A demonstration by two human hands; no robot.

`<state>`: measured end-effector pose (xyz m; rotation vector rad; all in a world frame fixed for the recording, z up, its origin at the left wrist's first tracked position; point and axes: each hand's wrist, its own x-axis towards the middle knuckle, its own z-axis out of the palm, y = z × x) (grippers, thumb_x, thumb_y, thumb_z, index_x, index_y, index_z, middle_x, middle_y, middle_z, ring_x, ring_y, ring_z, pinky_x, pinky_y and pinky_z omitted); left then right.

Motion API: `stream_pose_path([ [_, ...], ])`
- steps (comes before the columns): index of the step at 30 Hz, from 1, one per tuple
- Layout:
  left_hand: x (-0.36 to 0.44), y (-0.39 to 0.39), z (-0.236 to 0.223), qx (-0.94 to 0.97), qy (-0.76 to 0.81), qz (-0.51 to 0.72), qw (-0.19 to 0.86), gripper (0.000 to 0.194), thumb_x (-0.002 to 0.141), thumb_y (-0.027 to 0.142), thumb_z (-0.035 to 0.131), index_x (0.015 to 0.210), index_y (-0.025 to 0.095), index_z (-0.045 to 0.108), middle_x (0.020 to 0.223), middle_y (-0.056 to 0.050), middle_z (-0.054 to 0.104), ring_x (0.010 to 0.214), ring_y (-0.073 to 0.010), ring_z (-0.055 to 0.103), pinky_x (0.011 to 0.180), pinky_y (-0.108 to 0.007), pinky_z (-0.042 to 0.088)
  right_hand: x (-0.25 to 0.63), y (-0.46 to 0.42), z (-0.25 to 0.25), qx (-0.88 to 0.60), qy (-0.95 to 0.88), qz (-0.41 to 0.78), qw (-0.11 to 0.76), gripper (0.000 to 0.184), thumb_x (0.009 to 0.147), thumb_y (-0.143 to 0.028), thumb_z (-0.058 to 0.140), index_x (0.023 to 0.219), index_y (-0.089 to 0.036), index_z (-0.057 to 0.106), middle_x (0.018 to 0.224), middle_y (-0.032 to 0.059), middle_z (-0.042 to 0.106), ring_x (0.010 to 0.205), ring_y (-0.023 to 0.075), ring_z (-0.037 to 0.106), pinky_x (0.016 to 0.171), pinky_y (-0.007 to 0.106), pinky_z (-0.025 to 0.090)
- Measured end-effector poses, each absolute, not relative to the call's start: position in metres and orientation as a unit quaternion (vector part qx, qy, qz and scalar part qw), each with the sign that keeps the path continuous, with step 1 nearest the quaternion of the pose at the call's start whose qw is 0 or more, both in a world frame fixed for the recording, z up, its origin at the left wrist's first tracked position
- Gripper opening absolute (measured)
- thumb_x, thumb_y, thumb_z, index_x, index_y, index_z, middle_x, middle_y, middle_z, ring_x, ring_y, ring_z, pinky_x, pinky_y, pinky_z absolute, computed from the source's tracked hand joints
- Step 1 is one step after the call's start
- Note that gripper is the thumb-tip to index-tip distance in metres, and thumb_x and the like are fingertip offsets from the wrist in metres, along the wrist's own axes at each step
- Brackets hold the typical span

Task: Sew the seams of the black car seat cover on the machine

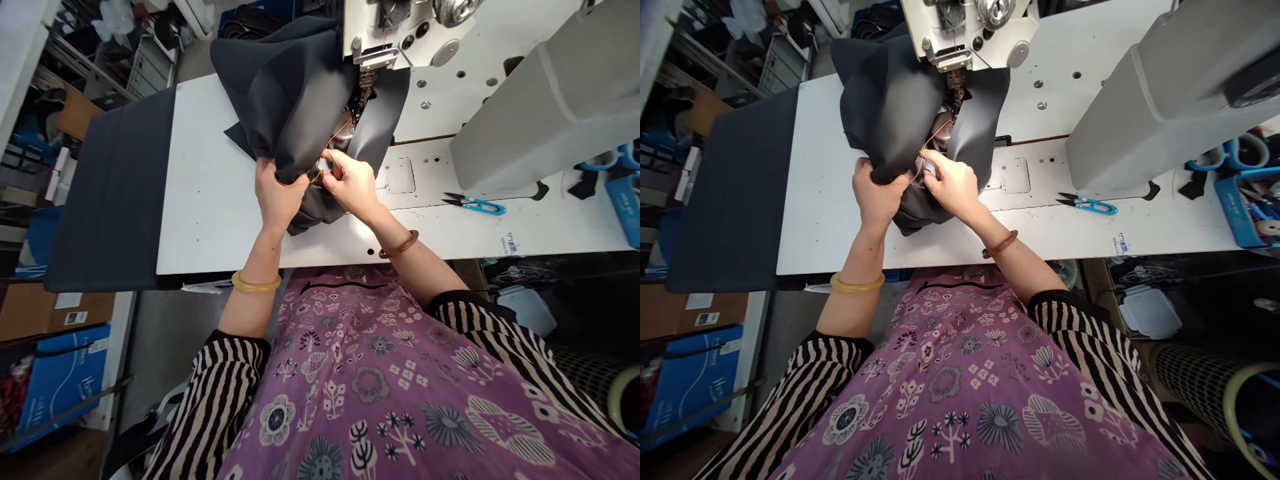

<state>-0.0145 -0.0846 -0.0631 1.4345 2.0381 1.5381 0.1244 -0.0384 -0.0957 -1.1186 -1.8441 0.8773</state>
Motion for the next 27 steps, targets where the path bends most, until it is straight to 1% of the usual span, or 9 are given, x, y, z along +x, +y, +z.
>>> stream_pose_path([
  [3,-0.012,-0.085,-0.061,0.466,0.683,0.542,0.15,0.017,0.056,0.01,0.067,0.067,0.019,0.056,0.073,0.003,0.057,0.085,-0.0181,0.061,0.086,-0.031,0.051,0.125,-0.047,-0.095,-0.421,-0.731,0.344,0.412,0.041,0.081,-0.021,0.051,0.118,-0.021,0.066,0.075,-0.0006,0.06,0.074,0.015,0.056,0.082,0.029,0.047],
  [6,-0.013,-0.083,-0.058,0.425,0.637,0.556,0.324,0.014,0.054,0.01,0.065,0.063,0.018,0.057,0.061,0.006,0.055,0.072,-0.015,0.06,0.074,-0.028,0.051,0.125,-0.052,-0.094,-0.407,-0.725,0.355,0.428,0.043,0.08,-0.02,0.051,0.121,-0.02,0.064,0.082,0.0002,0.063,0.077,0.0146,0.057,0.081,0.028,0.048],
  [9,-0.017,-0.08,-0.056,0.378,0.565,0.565,0.468,0.019,0.05,0.011,0.066,0.068,0.016,0.062,0.067,0.005,0.063,0.074,-0.0144,0.063,0.074,-0.028,0.052,0.128,-0.049,-0.094,-0.411,-0.704,0.386,0.432,0.047,0.079,-0.02,0.053,0.126,-0.017,0.06,0.077,-0.0013,0.061,0.075,0.0149,0.057,0.081,0.03,0.049],
  [12,-0.02,-0.076,-0.056,0.353,0.539,0.56,0.521,0.027,0.047,0.014,0.065,0.074,0.015,0.068,0.073,0.002,0.068,0.074,-0.0146,0.064,0.074,-0.028,0.053,0.131,-0.041,-0.091,-0.399,-0.703,0.421,0.411,0.045,0.076,-0.018,0.054,0.121,-0.016,0.063,0.067,-0.0037,0.057,0.068,0.0139,0.055,0.076,0.029,0.048],
  [16,-0.022,-0.071,-0.057,0.322,0.53,0.569,0.54,0.024,0.045,0.014,0.061,0.068,0.015,0.068,0.069,0.002,0.067,0.065,-0.0124,0.06,0.067,-0.027,0.052,0.129,-0.033,-0.082,-0.412,-0.715,0.433,0.361,0.042,0.073,-0.015,0.053,0.112,-0.018,0.067,0.062,-0.0042,0.054,0.062,0.0128,0.049,0.068,0.027,0.044],
  [19,-0.022,-0.071,-0.056,0.322,0.544,0.564,0.532,0.023,0.046,0.014,0.059,0.067,0.015,0.068,0.069,0.002,0.066,0.064,-0.0123,0.06,0.068,-0.028,0.052,0.125,-0.032,-0.08,-0.447,-0.714,0.422,0.336,0.019,0.076,-0.018,0.056,0.09,-0.017,0.069,0.061,-0.0029,0.053,0.061,0.0125,0.045,0.066,0.028,0.04],
  [21,-0.021,-0.073,-0.055,0.336,0.554,0.559,0.518,0.022,0.047,0.014,0.061,0.067,0.014,0.067,0.07,0.001,0.066,0.067,-0.0133,0.061,0.071,-0.029,0.053,0.123,-0.033,-0.084,-0.451,-0.702,0.421,0.355,0.009,0.079,-0.022,0.056,0.079,-0.018,0.064,0.06,-0.0027,0.051,0.06,0.0117,0.042,0.064,0.027,0.039],
  [24,-0.018,-0.077,-0.052,0.388,0.581,0.567,0.437,0.022,0.049,0.016,0.07,0.07,0.015,0.064,0.069,0.002,0.064,0.072,-0.0152,0.063,0.074,-0.03,0.052,0.123,-0.038,-0.093,-0.42,-0.676,0.443,0.413,0.012,0.084,-0.027,0.055,0.076,-0.019,0.057,0.063,-0.0032,0.052,0.061,0.0106,0.043,0.064,0.026,0.039],
  [27,-0.015,-0.08,-0.048,0.423,0.607,0.583,0.335,0.026,0.053,0.019,0.075,0.076,0.017,0.063,0.073,0.002,0.063,0.076,-0.0155,0.062,0.073,-0.027,0.051,0.125,-0.045,-0.098,-0.357,-0.65,0.469,0.479,0.016,0.087,-0.032,0.054,0.078,-0.019,0.056,0.076,-0.001,0.059,0.072,0.0114,0.052,0.073,0.027,0.046],
])
